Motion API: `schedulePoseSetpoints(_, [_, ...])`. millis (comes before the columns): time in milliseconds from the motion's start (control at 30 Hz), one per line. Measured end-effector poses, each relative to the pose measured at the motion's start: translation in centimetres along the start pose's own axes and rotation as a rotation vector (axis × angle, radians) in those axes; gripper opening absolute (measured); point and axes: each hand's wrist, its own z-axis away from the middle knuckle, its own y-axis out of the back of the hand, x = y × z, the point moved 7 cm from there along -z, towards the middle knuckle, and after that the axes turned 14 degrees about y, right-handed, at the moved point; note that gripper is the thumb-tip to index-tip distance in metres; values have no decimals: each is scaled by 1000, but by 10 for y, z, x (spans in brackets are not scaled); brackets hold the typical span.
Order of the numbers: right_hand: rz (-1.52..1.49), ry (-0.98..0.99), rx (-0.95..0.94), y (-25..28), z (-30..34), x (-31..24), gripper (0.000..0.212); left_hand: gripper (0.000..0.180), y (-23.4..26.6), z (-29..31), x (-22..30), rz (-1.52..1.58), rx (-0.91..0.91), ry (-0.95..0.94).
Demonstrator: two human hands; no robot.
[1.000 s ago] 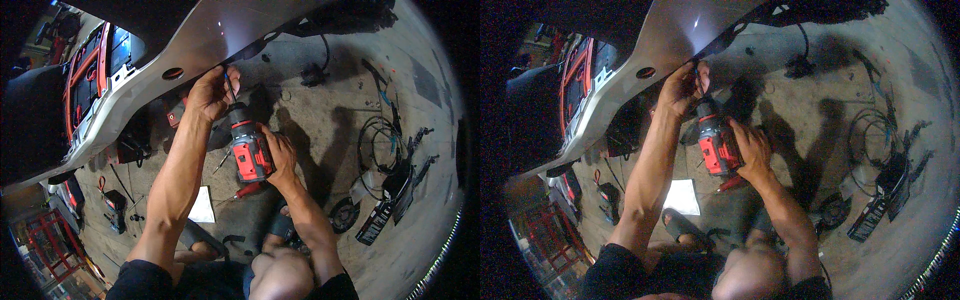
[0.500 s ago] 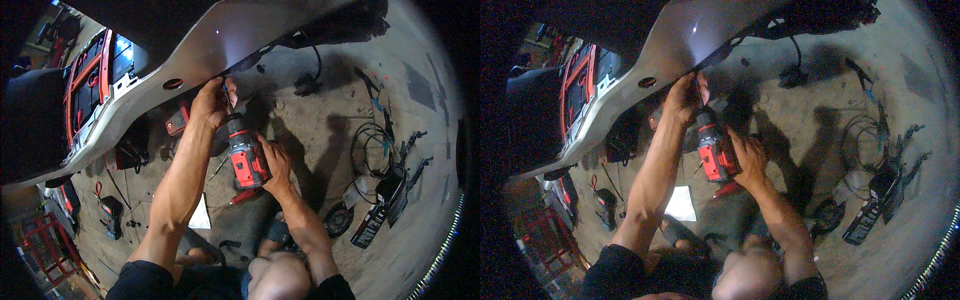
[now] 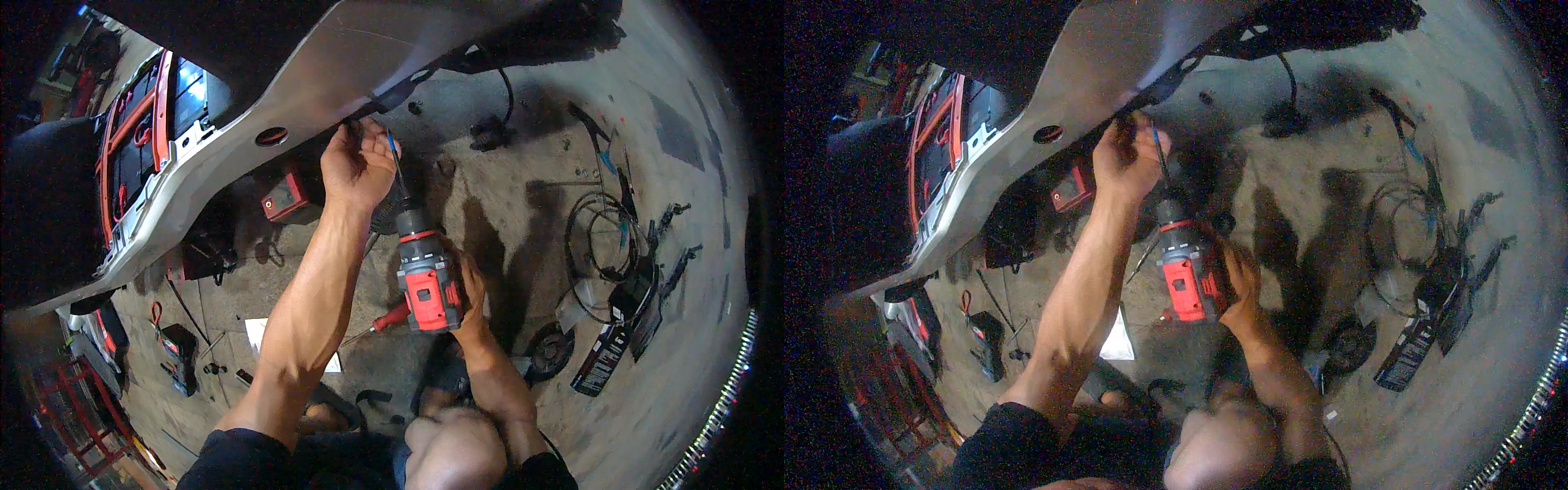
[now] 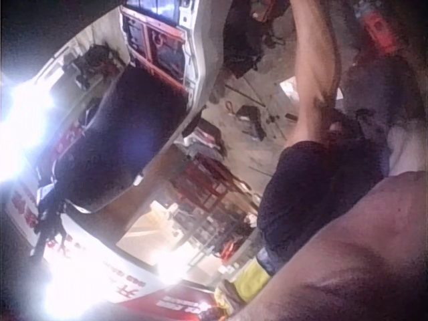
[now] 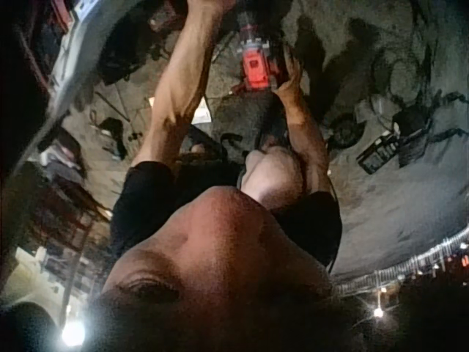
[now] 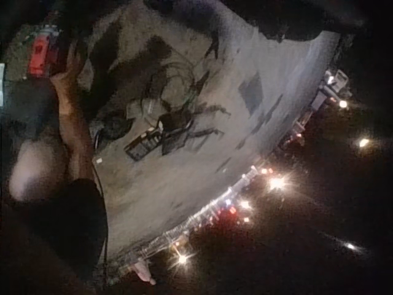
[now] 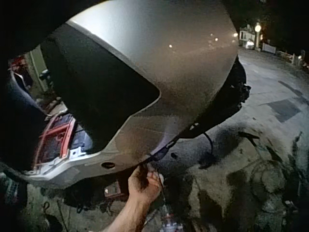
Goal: The person works on the undercarriage of a vehicle, using a flashlight to inspect the area and a power drill to remove and install screws. They handle a metal bracket and align it with the vehicle's frame.
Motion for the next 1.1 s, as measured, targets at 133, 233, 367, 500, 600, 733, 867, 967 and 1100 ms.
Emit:
schedulePoseSetpoints(133, [-121, -119, 19, 2, 6, 5, 60, 16, -9, -10, 0, 92, -113, 152])
schedulePoseSetpoints(233, [-233, -235, 31, 3, 8, 10, 48, 20, -10, -17, 4, 202, -47, 192])
schedulePoseSetpoints(367, [-124, -124, -85, 2, 14, 7, 41, 20, -14, -14, 0, 227, -36, 47])
schedulePoseSetpoints(500, [-612, -507, 57, -18, 56, 39, 50, 22, -21, -11, -2, 308, -125, 4])
schedulePoseSetpoints(600, [-586, -577, -26, -34, 83, 52, 48, 20, -19, -17, 1, 296, -113, 33])
schedulePoseSetpoints(733, [-1378, -815, 249, -49, 93, 58, 47, 25, -11, -29, 6, 268, -9, 111])
schedulePoseSetpoints(867, [-2269, -1016, 669, -49, 79, 41, 49, 25, -15, -28, 6, -44, 21, 46])
schedulePoseSetpoints(967, [-2145, -1161, 751, -50, 91, 49, 50, 29, -13, -27, 1, -42, 99, 11])
schedulePoseSetpoints(1100, [-2813, -1014, 474, -52, 99, 41, 66, 23, -18, -26, -3, 139, -55, 44])
